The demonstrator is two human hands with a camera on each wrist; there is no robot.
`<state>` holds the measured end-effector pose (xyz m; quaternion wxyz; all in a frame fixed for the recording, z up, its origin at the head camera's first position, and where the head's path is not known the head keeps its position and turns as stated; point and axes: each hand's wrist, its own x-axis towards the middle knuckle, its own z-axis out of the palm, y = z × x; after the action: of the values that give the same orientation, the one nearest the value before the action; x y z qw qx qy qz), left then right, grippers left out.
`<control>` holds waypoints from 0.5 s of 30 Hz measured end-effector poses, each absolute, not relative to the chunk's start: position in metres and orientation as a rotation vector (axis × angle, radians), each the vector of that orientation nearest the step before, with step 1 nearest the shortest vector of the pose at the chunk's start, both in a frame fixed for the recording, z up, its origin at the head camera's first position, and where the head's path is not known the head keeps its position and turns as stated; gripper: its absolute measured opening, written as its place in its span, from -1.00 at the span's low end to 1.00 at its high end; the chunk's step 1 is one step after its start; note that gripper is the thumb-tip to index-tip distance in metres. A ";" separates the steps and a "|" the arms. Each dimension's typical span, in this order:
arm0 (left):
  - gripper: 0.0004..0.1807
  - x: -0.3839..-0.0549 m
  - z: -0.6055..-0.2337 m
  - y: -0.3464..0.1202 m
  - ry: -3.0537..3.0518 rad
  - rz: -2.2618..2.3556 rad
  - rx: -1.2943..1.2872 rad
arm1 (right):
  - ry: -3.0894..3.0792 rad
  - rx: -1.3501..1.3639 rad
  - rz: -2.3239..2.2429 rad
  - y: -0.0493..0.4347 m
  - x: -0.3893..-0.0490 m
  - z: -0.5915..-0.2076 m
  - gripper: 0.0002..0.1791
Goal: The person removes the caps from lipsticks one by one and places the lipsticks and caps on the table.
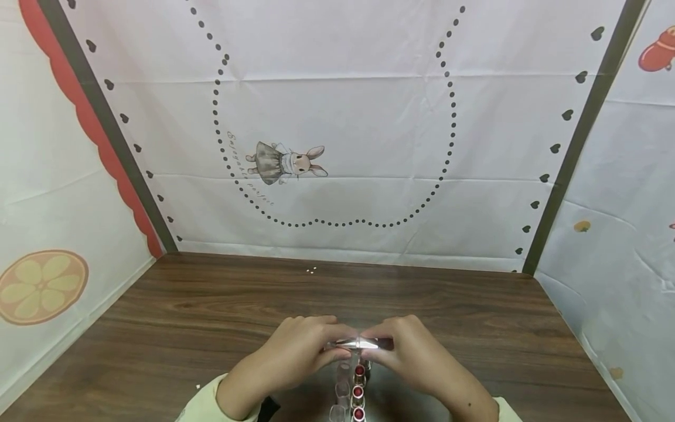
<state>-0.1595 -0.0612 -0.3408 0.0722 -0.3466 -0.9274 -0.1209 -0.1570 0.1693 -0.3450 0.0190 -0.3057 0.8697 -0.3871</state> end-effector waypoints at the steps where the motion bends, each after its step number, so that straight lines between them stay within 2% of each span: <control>1: -0.70 -0.160 -0.341 -0.061 -2.788 -0.367 -1.044 | 2.695 -0.949 -1.203 0.170 -0.157 -0.345 -0.73; 15: -0.68 -0.160 -0.340 -0.062 -2.812 -0.395 -1.053 | 2.664 -0.962 -1.237 0.171 -0.156 -0.346 -0.73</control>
<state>-0.1595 -0.0622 -0.3398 0.0563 -0.3470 -0.9270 -0.1304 -0.1562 0.1705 -0.3461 0.0255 -0.3112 0.8616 -0.4001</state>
